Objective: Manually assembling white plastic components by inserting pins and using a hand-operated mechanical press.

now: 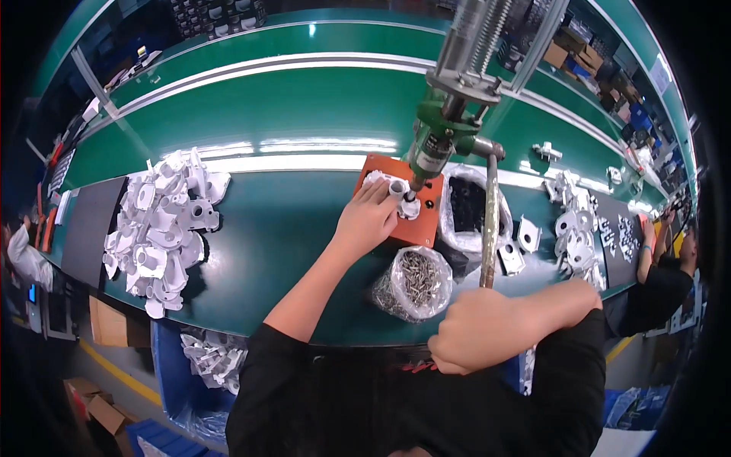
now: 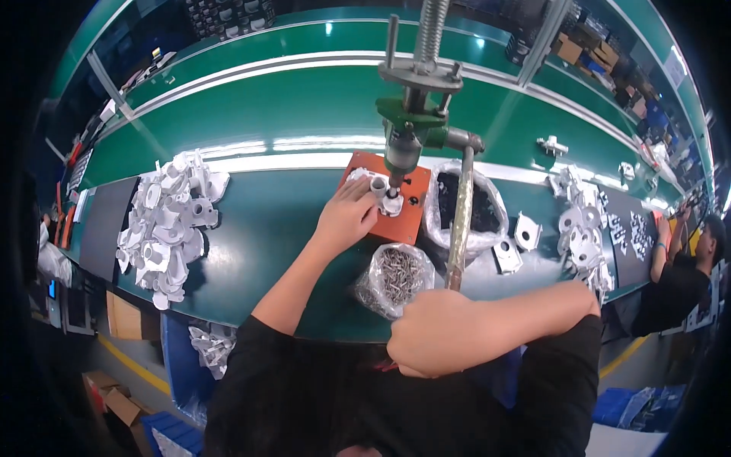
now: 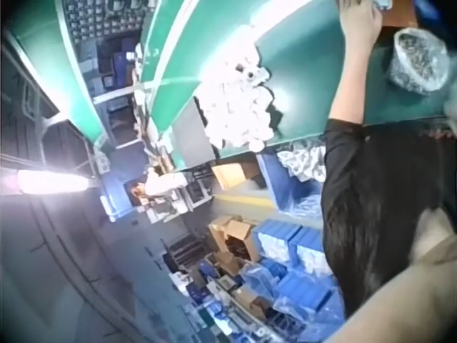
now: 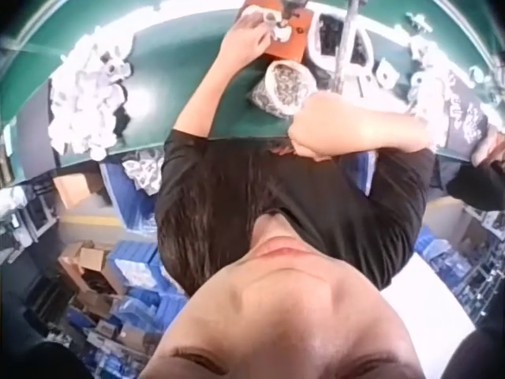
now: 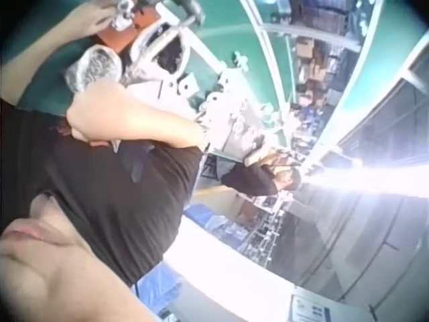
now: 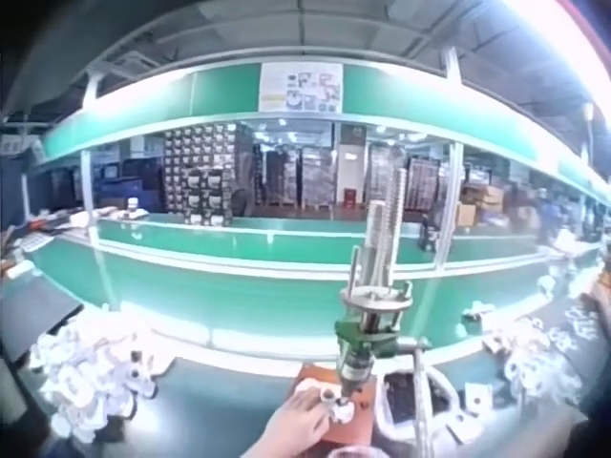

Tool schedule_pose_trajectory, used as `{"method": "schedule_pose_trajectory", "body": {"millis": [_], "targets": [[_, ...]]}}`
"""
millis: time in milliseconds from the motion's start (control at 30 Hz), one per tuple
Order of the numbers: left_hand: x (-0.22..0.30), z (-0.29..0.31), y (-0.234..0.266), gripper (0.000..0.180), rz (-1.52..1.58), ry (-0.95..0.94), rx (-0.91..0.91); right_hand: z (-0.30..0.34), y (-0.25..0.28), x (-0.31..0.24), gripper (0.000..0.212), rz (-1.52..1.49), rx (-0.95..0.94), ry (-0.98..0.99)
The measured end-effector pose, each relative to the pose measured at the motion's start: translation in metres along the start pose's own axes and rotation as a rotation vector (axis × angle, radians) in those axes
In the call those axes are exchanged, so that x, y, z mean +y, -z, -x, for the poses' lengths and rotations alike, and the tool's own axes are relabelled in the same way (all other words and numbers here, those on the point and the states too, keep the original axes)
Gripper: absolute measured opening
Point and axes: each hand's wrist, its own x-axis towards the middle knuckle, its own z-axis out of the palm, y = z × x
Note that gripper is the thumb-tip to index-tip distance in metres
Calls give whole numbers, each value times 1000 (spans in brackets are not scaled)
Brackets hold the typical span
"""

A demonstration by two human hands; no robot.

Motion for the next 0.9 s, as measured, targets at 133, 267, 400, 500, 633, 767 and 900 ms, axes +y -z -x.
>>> {"method": "schedule_pose_trajectory", "body": {"millis": [133,267,400,500,633,767,900], "targets": [[2,-1,2,19,10,-10,32,-3,-2,-6,25,72,-31,-114],[3,-9,14,37,155,281,-225,11,17,7,27,-158,136,38],[-34,-6,1,51,-104,54,-198,44,59,36,46,-643,1012,381],[-34,-49,-1,41,265,122,-548,89,103,116,55,-398,1357,376],[-33,-56,1,47,-262,-160,-491,59,99,188,61,-779,1560,-154],[-30,-70,32,60,-280,34,-538,70,44,212,56,-891,1328,-195],[-7,-60,65,46,-163,377,-490,115,-61,198,44,-476,1377,-753]]}}
